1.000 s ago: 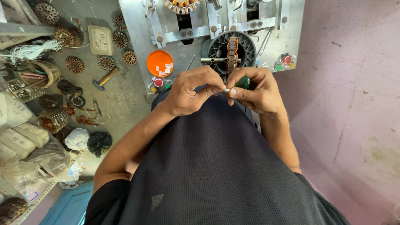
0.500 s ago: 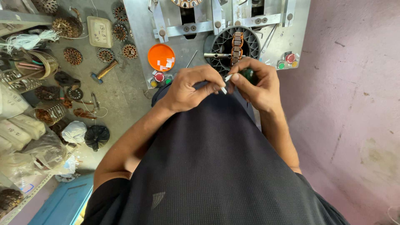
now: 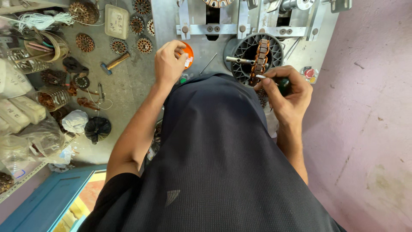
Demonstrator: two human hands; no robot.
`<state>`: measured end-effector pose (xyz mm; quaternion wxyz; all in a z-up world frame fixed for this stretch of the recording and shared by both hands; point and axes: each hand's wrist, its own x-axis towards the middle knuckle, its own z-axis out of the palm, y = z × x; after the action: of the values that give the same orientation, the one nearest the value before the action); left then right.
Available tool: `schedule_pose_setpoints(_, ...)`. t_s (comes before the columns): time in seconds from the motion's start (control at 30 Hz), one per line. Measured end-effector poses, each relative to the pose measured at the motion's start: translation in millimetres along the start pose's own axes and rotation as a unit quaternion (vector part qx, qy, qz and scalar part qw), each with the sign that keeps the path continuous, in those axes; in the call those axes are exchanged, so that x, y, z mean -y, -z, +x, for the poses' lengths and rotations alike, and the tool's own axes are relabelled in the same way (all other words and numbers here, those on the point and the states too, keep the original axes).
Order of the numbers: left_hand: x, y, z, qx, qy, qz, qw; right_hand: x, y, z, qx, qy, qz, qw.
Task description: The person wires a motor stator by hand using scissors and a screwdriver.
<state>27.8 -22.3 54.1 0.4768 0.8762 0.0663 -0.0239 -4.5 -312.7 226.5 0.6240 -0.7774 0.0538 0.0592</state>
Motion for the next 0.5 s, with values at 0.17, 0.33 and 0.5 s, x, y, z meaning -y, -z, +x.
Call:
schedule_pose_setpoints(0.17,-93.0,3.8,-17.5,0.148,-0.161,-0.194,0.956,5.6,-10.0,0.6,0.013,0.084,-0.115,0.990)
schedule_pose_setpoints(0.33,-151.6,1.3,-29.1,0.145,-0.224,-0.214,0.940,11.3,-14.4,-2.7,-0.003,0.139,-0.184,0.973)
schedule_pose_setpoints(0.5,-160.4,-2.2,-29.1,0.137,-0.235,-0.252,0.929,7.8,-8.7,-7.0,-0.024,0.141,-0.218,0.965)
